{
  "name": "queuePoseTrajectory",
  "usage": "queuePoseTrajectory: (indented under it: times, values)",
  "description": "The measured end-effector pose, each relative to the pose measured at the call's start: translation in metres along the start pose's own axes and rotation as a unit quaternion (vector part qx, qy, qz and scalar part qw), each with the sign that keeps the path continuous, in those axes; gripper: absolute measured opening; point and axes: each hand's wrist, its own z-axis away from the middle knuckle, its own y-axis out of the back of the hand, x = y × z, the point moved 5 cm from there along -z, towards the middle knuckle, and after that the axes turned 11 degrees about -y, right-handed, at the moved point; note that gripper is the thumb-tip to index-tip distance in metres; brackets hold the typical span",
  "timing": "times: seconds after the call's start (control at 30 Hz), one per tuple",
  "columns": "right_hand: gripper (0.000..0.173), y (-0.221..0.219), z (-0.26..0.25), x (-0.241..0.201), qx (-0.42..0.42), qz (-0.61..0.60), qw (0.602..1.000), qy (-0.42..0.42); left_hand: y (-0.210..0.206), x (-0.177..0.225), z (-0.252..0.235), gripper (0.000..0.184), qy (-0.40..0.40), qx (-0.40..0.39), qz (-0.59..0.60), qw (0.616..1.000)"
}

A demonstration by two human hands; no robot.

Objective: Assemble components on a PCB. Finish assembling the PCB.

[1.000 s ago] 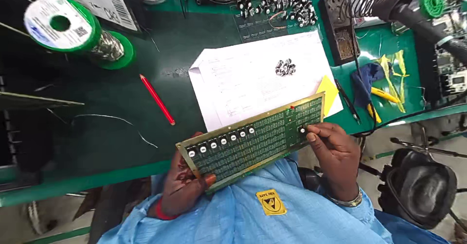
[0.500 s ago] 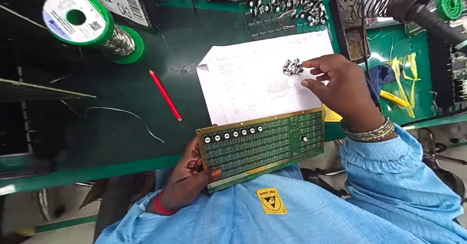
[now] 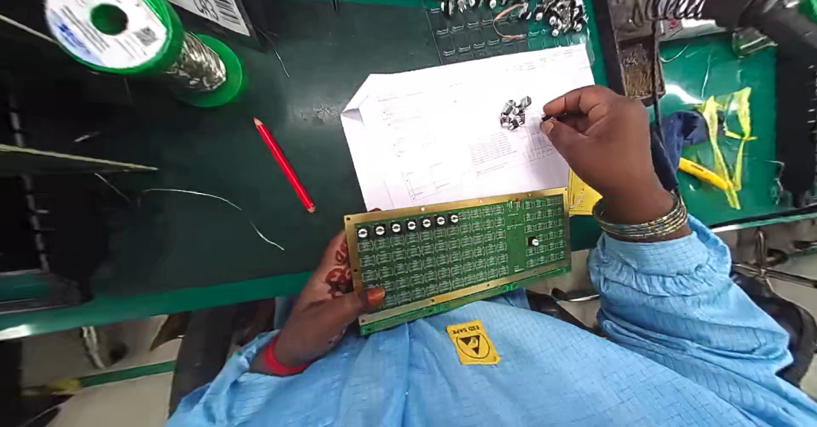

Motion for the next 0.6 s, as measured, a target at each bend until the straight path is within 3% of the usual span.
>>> queuePoseTrajectory:
  times: [0.23,0.43,0.6]
  values:
    - [0.018,-0.004,0.006,0.004,0.041,-0.009,0.999,0.028,-0.004,0.002,-0.002,0.061,-0.001,0.038,-0.062,0.997]
    - [0.017,0.003,0.019,0.01,0.064,-0.01,0.997,0.045,-0.005,0.005,-0.001,0.056,-0.035,0.008,-0.073,0.997]
    - [0.017,0.015,0.053,0.005,0.021,-0.127,0.99,0.051,0.0,0.013,-0.001,0.056,-0.037,0.0,-0.061,0.997]
